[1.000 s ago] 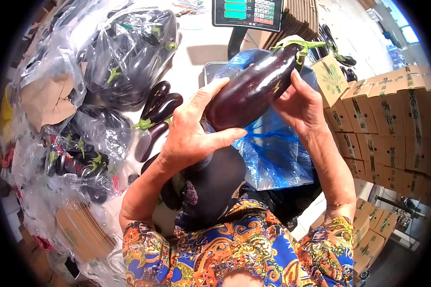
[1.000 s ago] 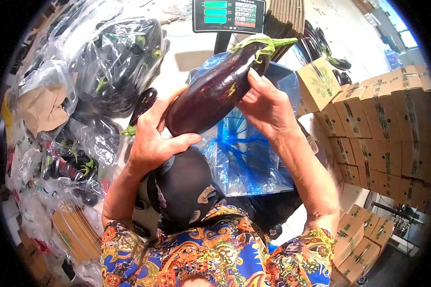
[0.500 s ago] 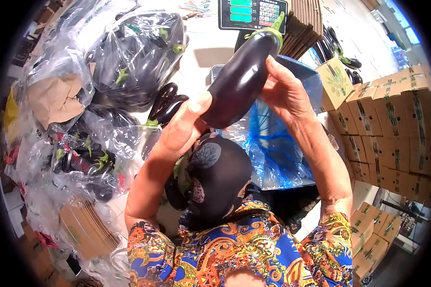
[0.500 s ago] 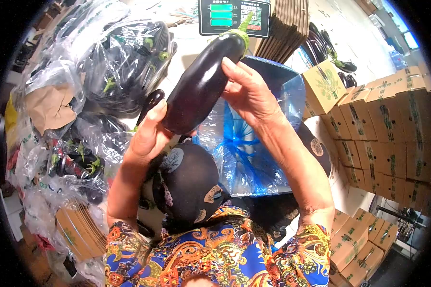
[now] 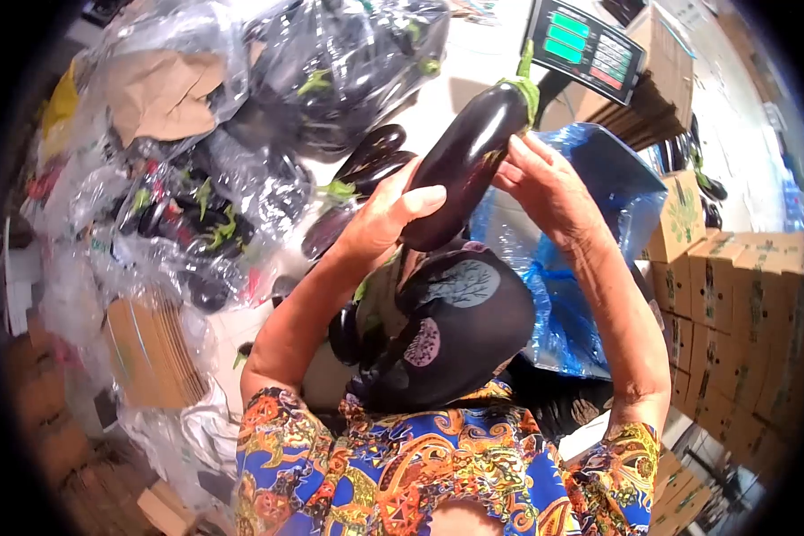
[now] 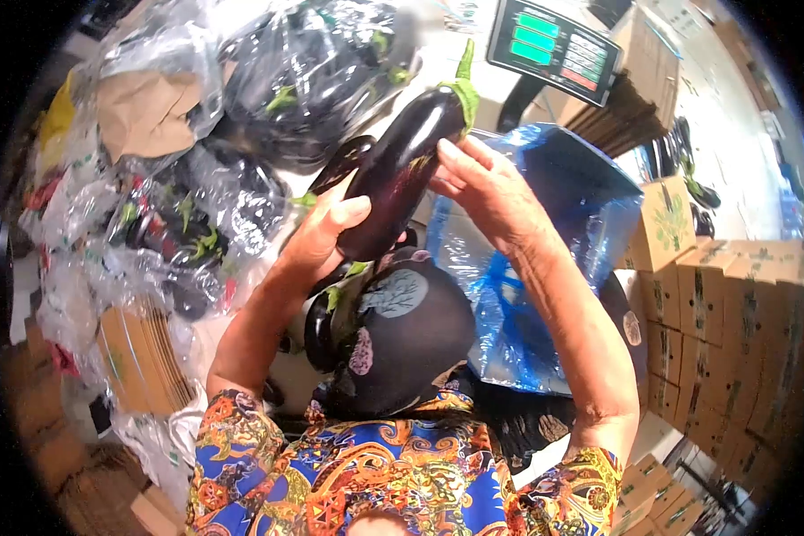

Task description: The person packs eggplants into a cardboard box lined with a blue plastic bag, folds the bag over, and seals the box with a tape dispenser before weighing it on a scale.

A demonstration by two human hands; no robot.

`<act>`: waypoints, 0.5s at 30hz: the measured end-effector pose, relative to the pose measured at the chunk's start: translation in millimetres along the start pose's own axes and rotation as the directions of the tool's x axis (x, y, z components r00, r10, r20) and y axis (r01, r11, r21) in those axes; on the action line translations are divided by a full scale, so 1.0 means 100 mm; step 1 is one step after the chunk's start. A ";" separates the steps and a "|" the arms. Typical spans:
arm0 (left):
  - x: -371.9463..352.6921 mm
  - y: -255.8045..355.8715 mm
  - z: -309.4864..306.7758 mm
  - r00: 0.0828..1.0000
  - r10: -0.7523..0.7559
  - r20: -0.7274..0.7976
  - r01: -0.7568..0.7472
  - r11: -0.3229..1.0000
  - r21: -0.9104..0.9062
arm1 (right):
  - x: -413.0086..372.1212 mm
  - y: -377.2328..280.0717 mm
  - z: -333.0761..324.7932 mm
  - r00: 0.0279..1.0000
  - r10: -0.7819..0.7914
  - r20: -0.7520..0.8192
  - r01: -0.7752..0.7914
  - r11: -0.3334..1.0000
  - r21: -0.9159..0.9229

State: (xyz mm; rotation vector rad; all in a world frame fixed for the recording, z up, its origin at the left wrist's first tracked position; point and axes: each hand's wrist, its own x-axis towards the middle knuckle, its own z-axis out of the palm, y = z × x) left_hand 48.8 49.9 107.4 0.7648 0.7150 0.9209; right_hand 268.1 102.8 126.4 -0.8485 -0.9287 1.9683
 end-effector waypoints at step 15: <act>-1.27 -0.21 -1.15 0.756 0.372 -0.538 -0.098 0.878 0.469 | -0.19 0.24 -0.10 0.970 0.214 -0.116 -0.237 0.725 -0.647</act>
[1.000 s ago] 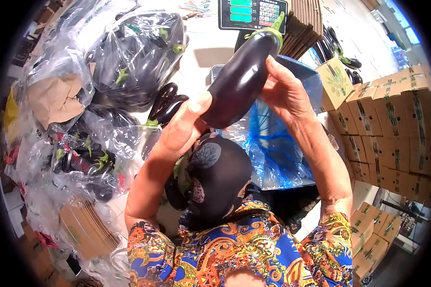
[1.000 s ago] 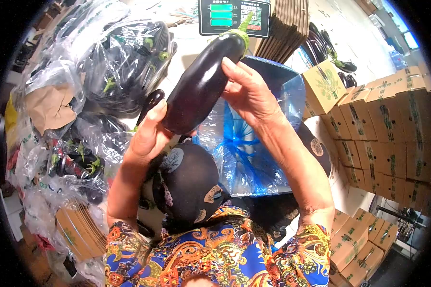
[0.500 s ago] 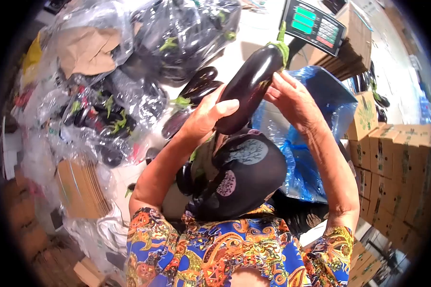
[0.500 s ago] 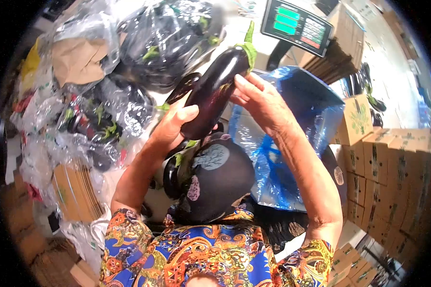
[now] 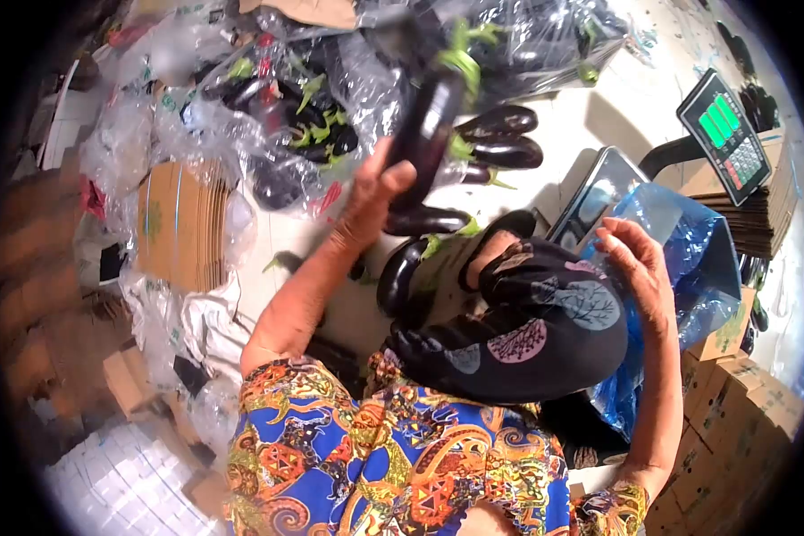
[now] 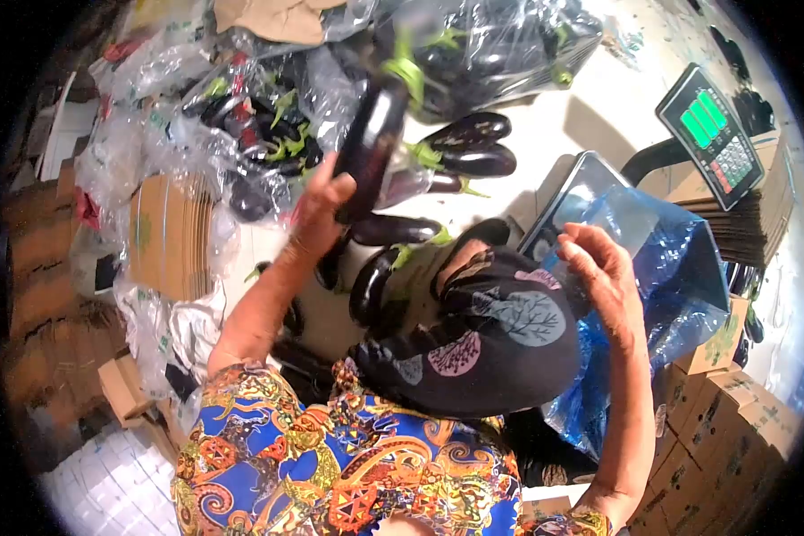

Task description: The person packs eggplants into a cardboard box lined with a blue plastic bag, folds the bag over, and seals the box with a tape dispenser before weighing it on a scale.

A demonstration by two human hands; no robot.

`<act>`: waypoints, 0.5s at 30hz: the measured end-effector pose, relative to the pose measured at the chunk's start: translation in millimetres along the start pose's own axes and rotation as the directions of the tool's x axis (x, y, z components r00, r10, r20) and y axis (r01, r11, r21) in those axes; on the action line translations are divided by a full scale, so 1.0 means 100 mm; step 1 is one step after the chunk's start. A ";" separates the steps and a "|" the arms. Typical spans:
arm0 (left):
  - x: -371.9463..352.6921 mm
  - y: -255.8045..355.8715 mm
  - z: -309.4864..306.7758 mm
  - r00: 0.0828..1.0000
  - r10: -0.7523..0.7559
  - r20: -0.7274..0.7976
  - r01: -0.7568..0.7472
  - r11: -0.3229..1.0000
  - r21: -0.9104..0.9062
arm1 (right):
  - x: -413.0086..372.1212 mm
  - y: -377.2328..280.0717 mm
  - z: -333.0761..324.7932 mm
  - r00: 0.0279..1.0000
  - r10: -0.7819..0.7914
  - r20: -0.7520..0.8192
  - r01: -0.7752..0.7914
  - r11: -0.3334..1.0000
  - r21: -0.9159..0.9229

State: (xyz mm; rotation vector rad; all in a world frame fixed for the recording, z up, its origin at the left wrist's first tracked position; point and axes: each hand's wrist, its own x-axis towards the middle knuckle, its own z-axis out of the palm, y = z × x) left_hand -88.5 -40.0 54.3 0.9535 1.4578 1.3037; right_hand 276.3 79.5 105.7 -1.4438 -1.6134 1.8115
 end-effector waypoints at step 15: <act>0.26 -1.31 0.24 0.919 -0.138 0.368 0.049 0.969 0.242 | 0.14 0.07 0.16 0.995 0.013 0.097 -0.001 0.992 -0.123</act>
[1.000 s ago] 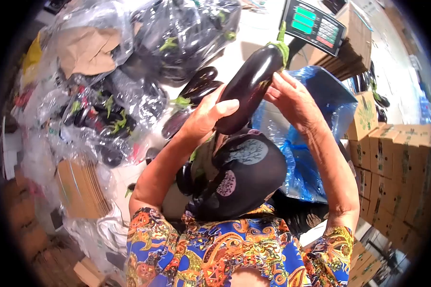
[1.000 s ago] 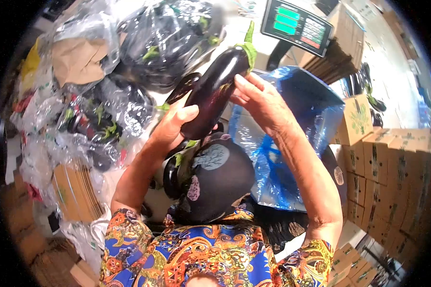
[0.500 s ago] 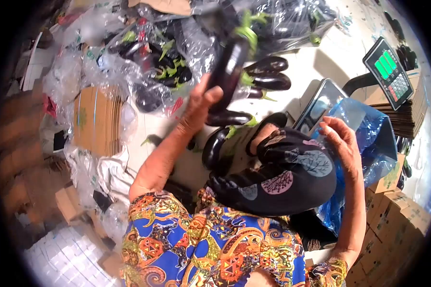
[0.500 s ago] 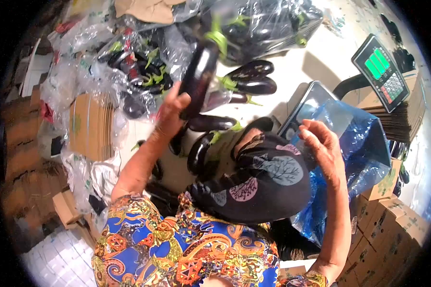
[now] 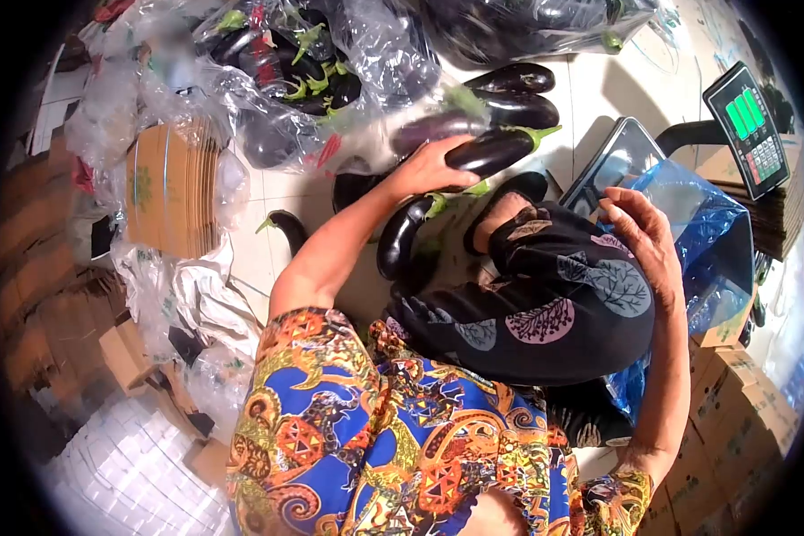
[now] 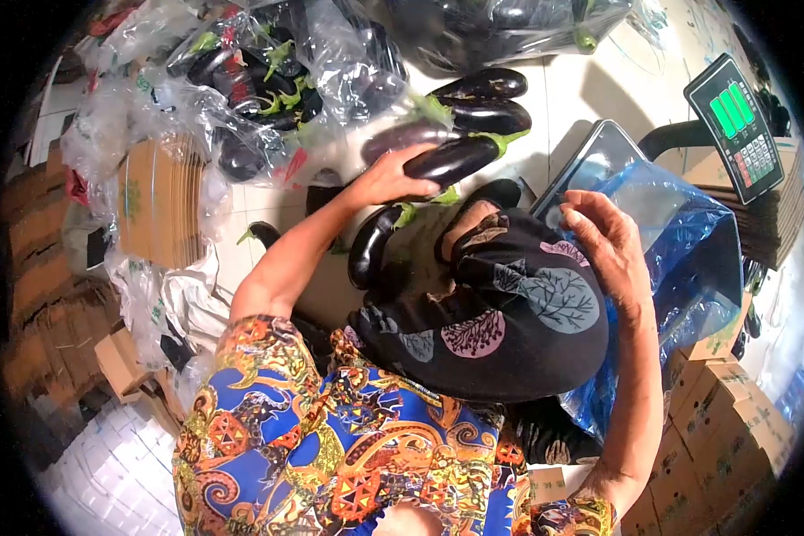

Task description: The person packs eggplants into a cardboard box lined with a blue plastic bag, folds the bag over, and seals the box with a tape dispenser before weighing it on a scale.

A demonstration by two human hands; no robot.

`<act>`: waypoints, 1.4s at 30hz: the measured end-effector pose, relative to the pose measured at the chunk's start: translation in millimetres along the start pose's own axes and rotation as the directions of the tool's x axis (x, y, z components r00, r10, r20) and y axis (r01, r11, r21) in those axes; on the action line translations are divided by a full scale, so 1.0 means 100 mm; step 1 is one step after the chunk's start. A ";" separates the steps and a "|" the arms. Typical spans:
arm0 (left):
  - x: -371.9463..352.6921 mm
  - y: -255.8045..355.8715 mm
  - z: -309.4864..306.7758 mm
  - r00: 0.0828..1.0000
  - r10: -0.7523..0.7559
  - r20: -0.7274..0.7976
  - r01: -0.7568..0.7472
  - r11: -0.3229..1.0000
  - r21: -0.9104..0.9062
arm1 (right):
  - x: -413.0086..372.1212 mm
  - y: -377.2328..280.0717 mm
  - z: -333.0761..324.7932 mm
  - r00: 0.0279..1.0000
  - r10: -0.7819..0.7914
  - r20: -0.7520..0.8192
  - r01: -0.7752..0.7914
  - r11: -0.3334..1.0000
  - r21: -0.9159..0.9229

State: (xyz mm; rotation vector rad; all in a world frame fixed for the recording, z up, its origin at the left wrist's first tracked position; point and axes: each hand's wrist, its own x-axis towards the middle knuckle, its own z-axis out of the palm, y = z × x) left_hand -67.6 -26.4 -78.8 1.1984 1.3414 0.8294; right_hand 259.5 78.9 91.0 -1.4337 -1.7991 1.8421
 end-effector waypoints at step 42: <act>-1.66 -0.15 -0.17 0.776 -0.596 0.209 0.524 0.422 -0.740 | 0.13 0.11 0.17 1.000 0.000 0.030 0.003 0.993 -0.115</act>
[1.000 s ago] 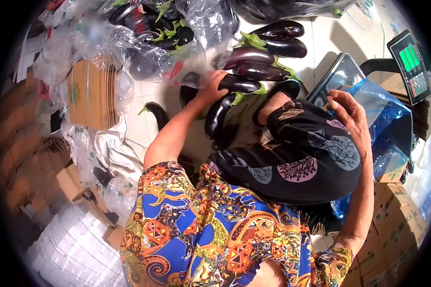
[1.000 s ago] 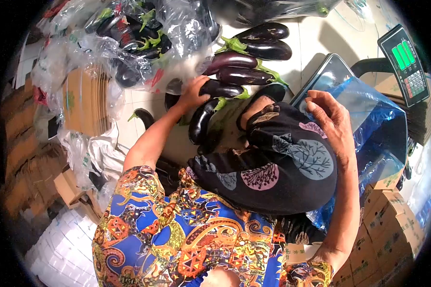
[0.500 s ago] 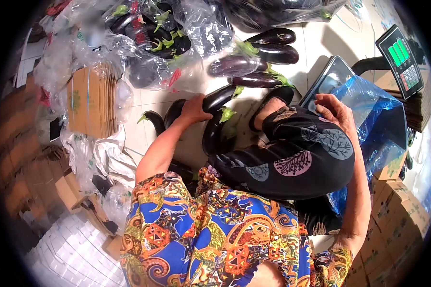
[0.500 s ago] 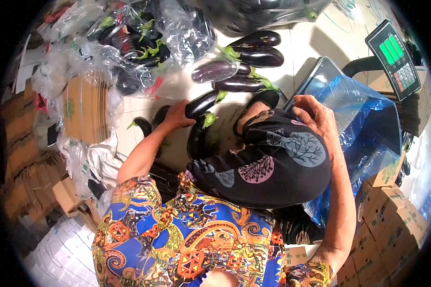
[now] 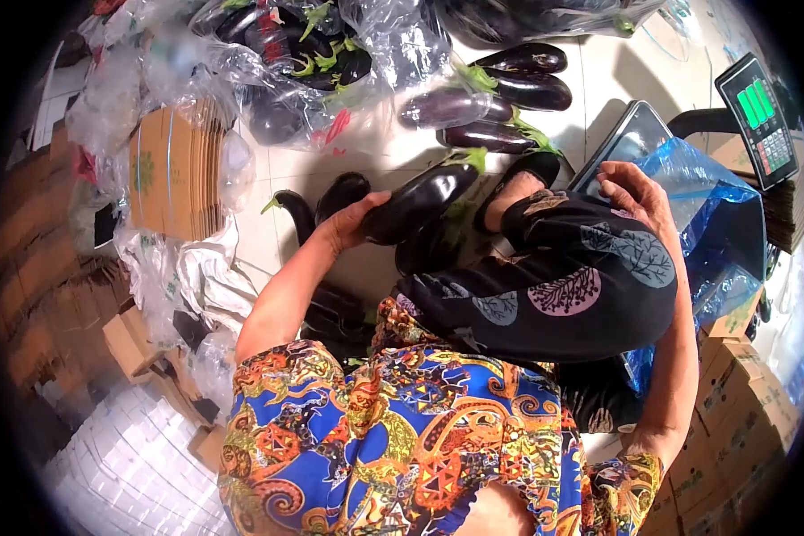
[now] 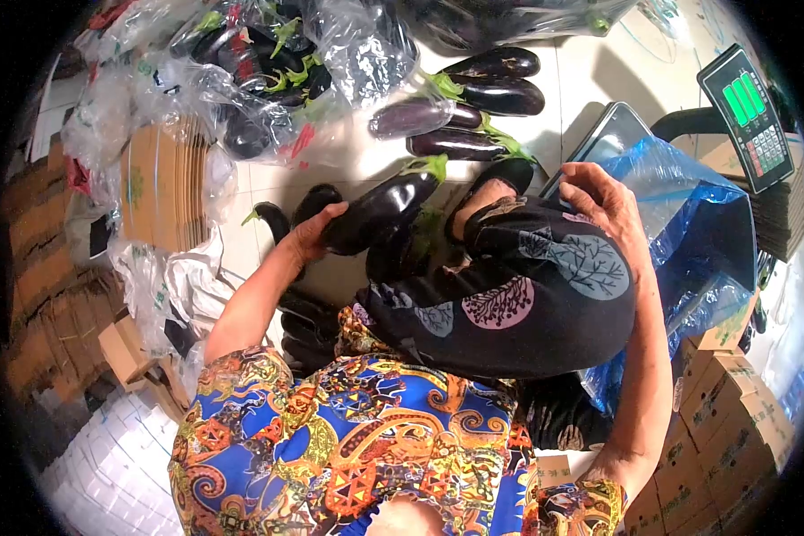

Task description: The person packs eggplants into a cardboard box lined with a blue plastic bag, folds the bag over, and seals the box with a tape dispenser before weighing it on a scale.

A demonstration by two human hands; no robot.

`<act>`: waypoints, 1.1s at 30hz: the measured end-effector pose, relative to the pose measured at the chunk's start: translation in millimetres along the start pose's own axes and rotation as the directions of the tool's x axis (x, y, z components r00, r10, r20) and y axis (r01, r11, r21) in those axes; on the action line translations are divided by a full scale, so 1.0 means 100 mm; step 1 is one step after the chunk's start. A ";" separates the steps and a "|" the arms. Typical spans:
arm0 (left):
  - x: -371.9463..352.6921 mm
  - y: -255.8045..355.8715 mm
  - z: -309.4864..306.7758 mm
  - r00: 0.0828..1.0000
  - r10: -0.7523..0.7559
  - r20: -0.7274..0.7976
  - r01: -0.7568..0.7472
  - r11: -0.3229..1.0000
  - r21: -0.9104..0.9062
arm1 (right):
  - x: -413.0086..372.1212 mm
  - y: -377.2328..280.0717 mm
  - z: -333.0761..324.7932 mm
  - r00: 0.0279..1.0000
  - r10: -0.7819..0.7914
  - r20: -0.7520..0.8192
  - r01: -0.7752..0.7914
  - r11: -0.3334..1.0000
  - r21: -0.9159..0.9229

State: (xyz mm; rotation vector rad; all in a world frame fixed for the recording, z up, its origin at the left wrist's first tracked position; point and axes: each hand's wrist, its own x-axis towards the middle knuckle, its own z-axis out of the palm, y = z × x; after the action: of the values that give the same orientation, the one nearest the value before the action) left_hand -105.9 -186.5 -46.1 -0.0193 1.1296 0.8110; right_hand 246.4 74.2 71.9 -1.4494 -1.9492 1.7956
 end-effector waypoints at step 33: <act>0.39 -0.71 0.06 0.431 0.887 -0.165 -0.224 0.282 0.933 | 0.07 0.04 -0.13 0.996 0.034 0.084 -0.044 0.992 0.120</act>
State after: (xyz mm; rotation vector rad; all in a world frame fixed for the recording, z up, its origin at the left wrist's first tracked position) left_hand -52.6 -213.4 -101.2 1.1355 2.2835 0.9019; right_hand 253.6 87.8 68.9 -1.4072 -1.8233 1.9824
